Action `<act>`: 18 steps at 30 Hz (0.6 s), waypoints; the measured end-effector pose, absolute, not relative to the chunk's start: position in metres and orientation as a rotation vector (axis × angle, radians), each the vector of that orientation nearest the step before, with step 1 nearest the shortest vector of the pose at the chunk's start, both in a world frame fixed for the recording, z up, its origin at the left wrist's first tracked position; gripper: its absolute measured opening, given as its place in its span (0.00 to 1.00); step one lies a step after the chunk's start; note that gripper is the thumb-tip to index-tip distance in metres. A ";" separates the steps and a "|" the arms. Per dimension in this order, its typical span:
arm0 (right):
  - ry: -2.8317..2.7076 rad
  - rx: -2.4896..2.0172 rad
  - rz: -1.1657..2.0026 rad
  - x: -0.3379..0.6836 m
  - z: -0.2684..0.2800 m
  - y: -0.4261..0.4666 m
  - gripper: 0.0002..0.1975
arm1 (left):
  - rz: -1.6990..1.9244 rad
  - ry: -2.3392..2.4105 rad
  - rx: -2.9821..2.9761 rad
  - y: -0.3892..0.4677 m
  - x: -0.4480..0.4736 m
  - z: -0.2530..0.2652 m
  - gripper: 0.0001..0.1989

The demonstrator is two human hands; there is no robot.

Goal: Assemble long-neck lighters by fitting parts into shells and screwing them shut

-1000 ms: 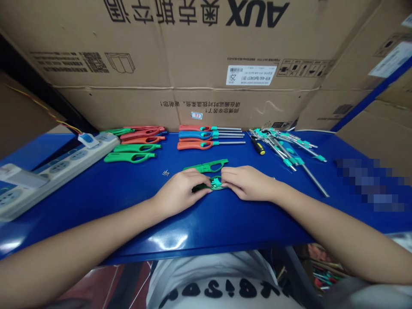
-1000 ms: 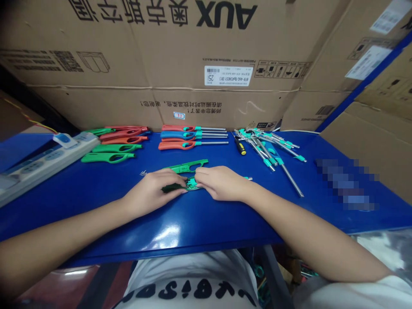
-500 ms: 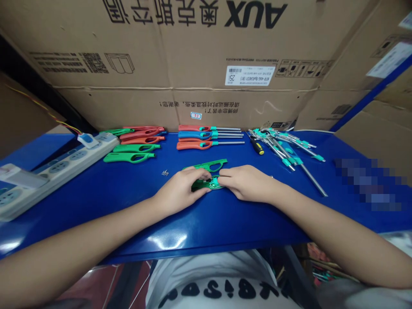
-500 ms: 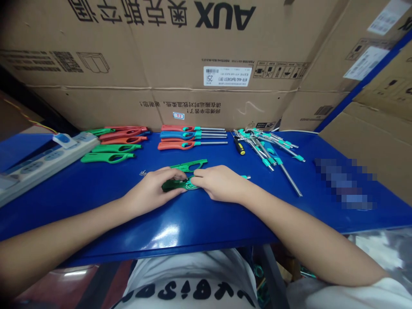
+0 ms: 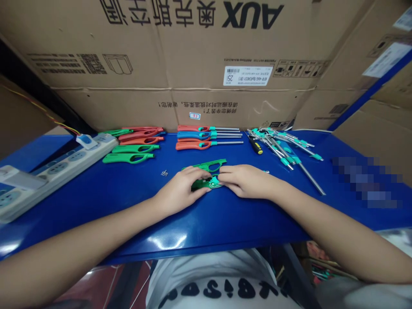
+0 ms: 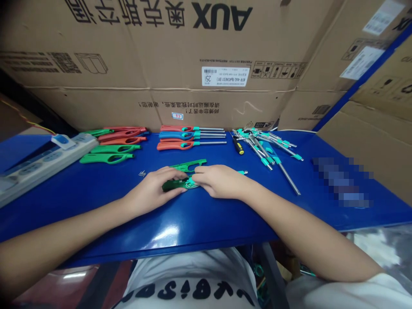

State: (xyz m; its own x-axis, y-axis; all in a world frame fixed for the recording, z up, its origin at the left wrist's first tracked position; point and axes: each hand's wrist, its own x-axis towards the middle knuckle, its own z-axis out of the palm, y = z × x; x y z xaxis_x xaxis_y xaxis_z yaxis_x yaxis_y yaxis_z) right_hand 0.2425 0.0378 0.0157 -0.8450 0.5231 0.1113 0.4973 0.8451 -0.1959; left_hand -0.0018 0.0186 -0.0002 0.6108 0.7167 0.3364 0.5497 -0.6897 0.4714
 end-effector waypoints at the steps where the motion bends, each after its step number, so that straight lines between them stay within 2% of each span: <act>1: -2.815 -0.788 0.315 0.243 0.015 0.039 0.09 | 0.728 1.031 2.514 0.019 -0.002 -0.001 0.11; 6: -2.580 -0.769 0.628 0.246 0.009 0.046 0.03 | 0.704 1.090 2.479 0.017 -0.002 -0.002 0.09; 10: -2.492 -0.759 0.749 0.247 0.006 0.049 0.02 | 0.672 1.101 2.479 0.016 -0.001 -0.002 0.08; 18: -2.558 -0.630 0.591 0.247 0.004 0.049 0.08 | 0.627 1.123 2.421 0.016 -0.001 0.000 0.10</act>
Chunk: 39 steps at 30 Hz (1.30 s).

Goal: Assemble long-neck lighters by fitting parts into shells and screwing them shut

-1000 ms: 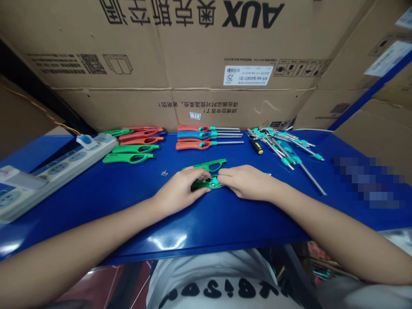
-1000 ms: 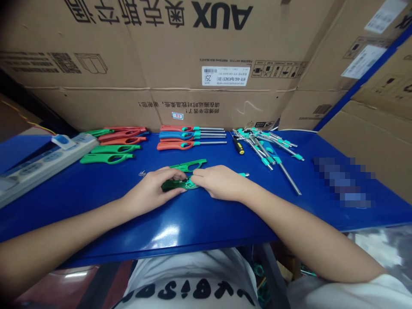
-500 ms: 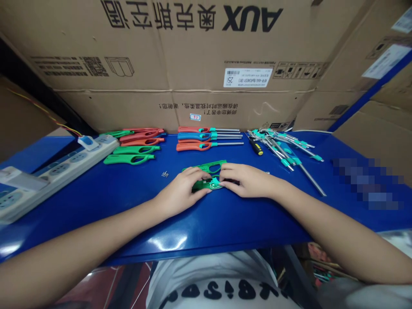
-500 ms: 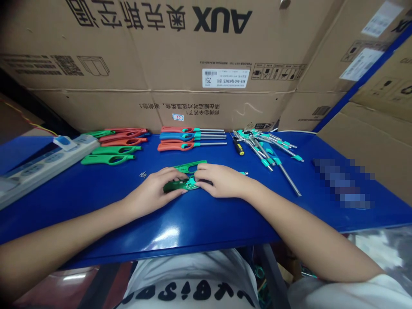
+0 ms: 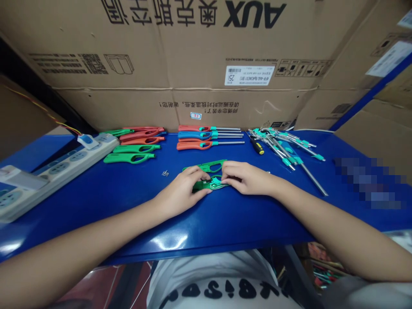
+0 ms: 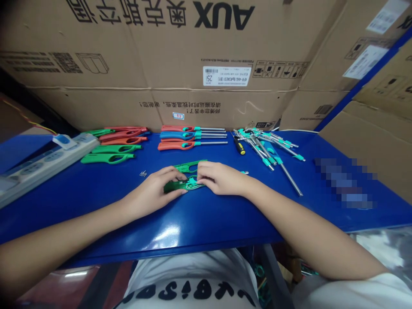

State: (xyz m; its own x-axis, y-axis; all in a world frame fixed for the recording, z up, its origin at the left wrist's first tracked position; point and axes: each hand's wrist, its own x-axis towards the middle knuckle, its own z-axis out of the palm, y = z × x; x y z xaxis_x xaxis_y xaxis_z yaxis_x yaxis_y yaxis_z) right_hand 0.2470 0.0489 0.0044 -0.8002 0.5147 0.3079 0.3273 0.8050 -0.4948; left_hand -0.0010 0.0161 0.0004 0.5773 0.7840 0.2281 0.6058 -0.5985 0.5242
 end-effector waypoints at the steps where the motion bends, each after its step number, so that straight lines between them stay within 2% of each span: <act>1: -2.574 -0.626 0.559 0.247 0.004 0.049 0.08 | 0.624 1.123 2.410 0.016 -0.001 0.001 0.10; 11: -2.696 -0.667 0.309 0.245 0.004 0.044 0.08 | 0.618 1.129 2.345 0.017 -0.001 0.002 0.11; 20: -2.727 -0.711 0.379 0.244 0.006 0.043 0.09 | 0.633 1.102 2.379 0.017 -0.002 -0.001 0.10; 32: -2.817 -0.751 0.263 0.243 0.011 0.038 0.10 | 0.640 1.091 2.407 0.017 -0.002 -0.001 0.09; 39: -2.678 -0.773 0.386 0.241 0.006 0.040 0.09 | 0.701 1.122 2.400 0.016 -0.001 -0.001 0.18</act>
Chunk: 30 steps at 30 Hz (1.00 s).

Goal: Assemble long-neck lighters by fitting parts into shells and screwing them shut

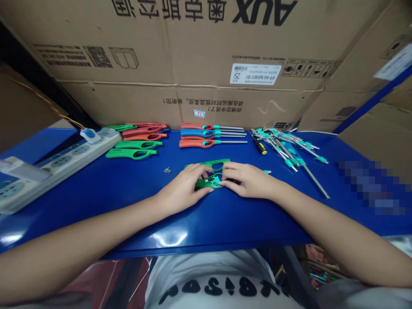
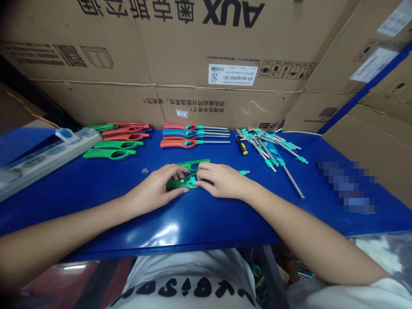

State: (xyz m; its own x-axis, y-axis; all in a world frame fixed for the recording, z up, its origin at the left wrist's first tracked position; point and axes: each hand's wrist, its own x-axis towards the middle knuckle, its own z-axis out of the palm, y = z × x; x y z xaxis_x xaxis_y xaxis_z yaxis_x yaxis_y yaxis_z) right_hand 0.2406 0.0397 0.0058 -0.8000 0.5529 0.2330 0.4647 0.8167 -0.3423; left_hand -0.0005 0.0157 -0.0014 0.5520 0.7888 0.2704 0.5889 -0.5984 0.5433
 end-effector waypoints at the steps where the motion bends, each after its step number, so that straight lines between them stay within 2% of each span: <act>1: -2.645 -0.785 0.416 0.241 0.005 0.040 0.08 | 0.691 1.120 2.423 0.015 -0.001 -0.001 0.18; 3: -2.590 -0.830 0.475 0.241 0.004 0.040 0.09 | 0.664 1.106 2.459 0.015 -0.001 0.000 0.16; 7: -2.556 -0.877 0.515 0.240 0.005 0.039 0.20 | 0.656 1.055 2.455 0.013 -0.002 0.003 0.17; 11: -2.610 -0.804 0.516 0.240 0.005 0.039 0.14 | 0.672 1.005 2.443 0.014 -0.001 0.003 0.11; 14: -2.644 -0.789 0.497 0.240 0.005 0.040 0.09 | 0.669 0.982 2.458 0.014 -0.001 0.003 0.09; 24: -2.672 -0.824 0.333 0.235 0.005 0.035 0.09 | 0.615 0.980 2.584 0.014 -0.002 0.004 0.10; 30: -2.633 -0.874 0.368 0.238 0.004 0.037 0.08 | 0.641 0.995 2.544 0.017 -0.002 0.001 0.11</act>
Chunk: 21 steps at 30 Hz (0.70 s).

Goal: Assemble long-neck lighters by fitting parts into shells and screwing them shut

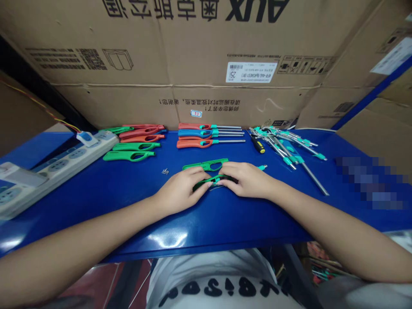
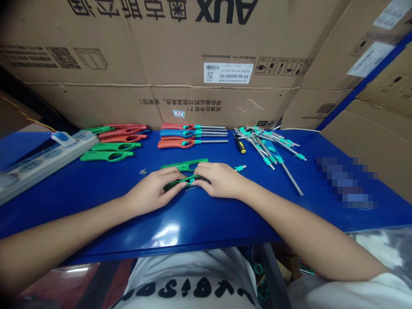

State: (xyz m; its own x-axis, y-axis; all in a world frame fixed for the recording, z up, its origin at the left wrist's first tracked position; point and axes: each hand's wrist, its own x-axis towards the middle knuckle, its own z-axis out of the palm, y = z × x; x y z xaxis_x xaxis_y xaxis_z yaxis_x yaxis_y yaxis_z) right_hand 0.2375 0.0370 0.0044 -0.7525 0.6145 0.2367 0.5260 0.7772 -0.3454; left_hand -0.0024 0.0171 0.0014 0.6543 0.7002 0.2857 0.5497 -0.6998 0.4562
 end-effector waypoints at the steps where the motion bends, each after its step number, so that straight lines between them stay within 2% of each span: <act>1: -2.629 -0.877 0.375 0.238 0.004 0.037 0.08 | 0.643 0.997 2.550 0.017 -0.003 0.002 0.11; 14: -2.704 -1.027 0.507 0.243 0.022 0.039 0.08 | 0.575 1.033 2.730 0.012 -0.002 0.003 0.17; 21: -2.669 -1.173 0.600 0.256 0.029 0.044 0.09 | 0.471 0.874 2.819 0.012 -0.003 0.003 0.21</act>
